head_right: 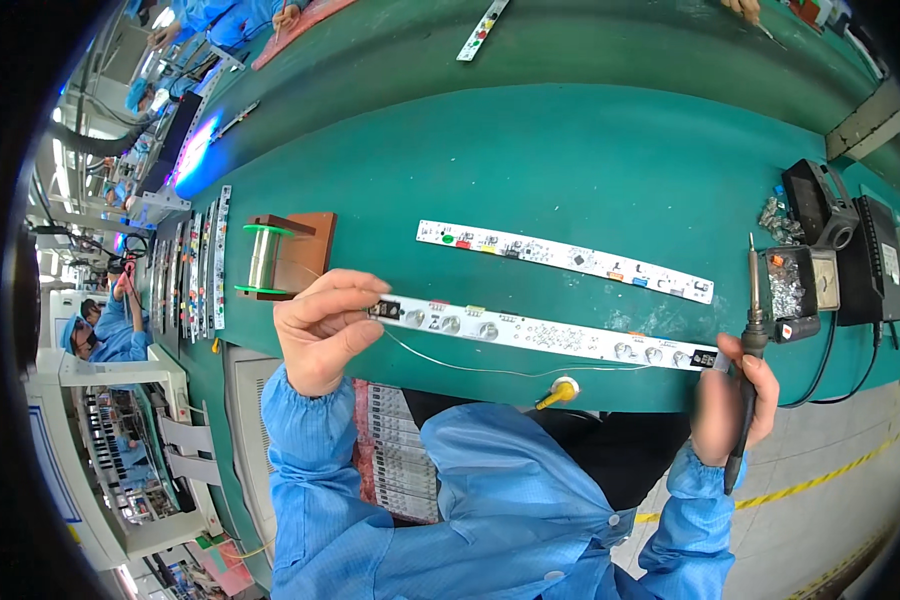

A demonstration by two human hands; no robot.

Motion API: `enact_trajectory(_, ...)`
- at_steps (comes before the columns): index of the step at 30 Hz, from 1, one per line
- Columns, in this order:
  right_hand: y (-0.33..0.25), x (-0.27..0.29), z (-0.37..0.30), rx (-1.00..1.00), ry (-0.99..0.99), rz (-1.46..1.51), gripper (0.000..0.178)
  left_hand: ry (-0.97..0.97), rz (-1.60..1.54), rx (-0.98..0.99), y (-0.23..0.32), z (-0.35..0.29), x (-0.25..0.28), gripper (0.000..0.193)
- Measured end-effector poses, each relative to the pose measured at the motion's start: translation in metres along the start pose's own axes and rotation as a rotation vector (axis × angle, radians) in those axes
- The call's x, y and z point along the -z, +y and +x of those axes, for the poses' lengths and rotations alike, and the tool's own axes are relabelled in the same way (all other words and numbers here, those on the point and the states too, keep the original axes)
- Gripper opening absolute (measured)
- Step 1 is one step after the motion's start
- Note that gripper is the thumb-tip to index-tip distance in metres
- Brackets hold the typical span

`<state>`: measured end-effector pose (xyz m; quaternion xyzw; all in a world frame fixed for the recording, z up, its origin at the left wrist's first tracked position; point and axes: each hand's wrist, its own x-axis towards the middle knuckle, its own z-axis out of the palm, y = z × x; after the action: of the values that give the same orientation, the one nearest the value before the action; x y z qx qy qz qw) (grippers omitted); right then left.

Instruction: Soldering components onto LED light strips at a manufacturing station.

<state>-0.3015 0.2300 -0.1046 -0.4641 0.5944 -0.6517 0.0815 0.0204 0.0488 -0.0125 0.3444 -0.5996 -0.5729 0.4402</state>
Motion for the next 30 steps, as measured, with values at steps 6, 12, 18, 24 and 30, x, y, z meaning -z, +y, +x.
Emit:
enact_trajectory(6, -0.004, -0.005, -0.003, -0.08, 0.074, 0.103, 0.037, -0.083, 0.327, -0.118, 0.005, 0.008, -0.001, 0.01)
enact_trajectory(12, -0.001, -0.007, 0.003, -0.041, 0.143, 0.166, 0.039, 0.004, 0.349, 0.147, 0.016, 0.079, 0.008, 0.019)
enact_trajectory(18, 0.0, -0.004, 0.002, -0.013, 0.133, 0.179, 0.039, 0.203, -0.106, 0.287, -0.04, 0.217, -0.011, 0.02)
enact_trajectory(24, 0.01, -0.005, 0.003, 0.023, 0.04, 0.056, 0.04, 0.23, 0.544, 0.108, -0.053, 0.209, -0.061, 0.033)
enact_trajectory(30, -0.013, -0.011, 0.02, -0.071, -0.066, -0.179, 0.039, -0.232, 1.247, -0.267, -0.013, 0.101, -0.024, 0.032)
